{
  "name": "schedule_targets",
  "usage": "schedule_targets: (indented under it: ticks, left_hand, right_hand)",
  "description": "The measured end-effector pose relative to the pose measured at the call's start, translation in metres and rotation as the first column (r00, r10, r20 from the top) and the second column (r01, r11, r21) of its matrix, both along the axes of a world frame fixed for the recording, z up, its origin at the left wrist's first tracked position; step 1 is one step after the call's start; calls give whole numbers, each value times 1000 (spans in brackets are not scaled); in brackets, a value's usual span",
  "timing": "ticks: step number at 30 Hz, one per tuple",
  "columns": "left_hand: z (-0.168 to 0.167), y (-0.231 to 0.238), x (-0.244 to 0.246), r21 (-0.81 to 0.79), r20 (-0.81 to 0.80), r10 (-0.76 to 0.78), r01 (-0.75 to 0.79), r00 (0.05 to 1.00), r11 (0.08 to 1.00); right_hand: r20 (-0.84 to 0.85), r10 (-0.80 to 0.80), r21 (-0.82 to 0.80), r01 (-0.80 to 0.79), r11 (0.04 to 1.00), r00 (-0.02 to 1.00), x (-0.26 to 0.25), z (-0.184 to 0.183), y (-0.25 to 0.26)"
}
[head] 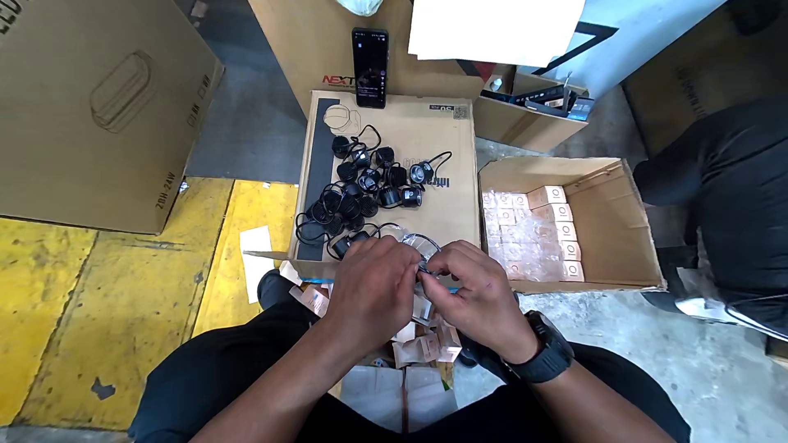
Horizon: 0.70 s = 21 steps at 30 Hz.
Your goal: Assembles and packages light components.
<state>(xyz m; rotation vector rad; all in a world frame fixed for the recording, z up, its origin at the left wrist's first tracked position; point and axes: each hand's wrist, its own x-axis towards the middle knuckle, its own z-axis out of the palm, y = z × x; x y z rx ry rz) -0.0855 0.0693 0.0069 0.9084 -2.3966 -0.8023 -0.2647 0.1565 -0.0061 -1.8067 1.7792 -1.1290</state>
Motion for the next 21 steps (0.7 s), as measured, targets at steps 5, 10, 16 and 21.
schedule_targets:
  ticks: [5,10,16,21]
  left_hand:
    - [0,1,0,3,-6,-11,11,1000,1000]
    - [1,1,0,8,-1,-14,14,1000,1000]
    - [1,2,0,-5,-15,-33,33,999,999]
    - [1,1,0,-10,-11,-36,36,999,999]
  right_hand:
    - [-14,-5,-8,5,1000,1000,0,0,0]
    - [-14,-3,-6,3,1000,1000,0,-1,1]
    - [-8,11,0,-11,1000,1000,1,-1,1]
    - [-13,8,3,-8,1000,1000,1,-1,1]
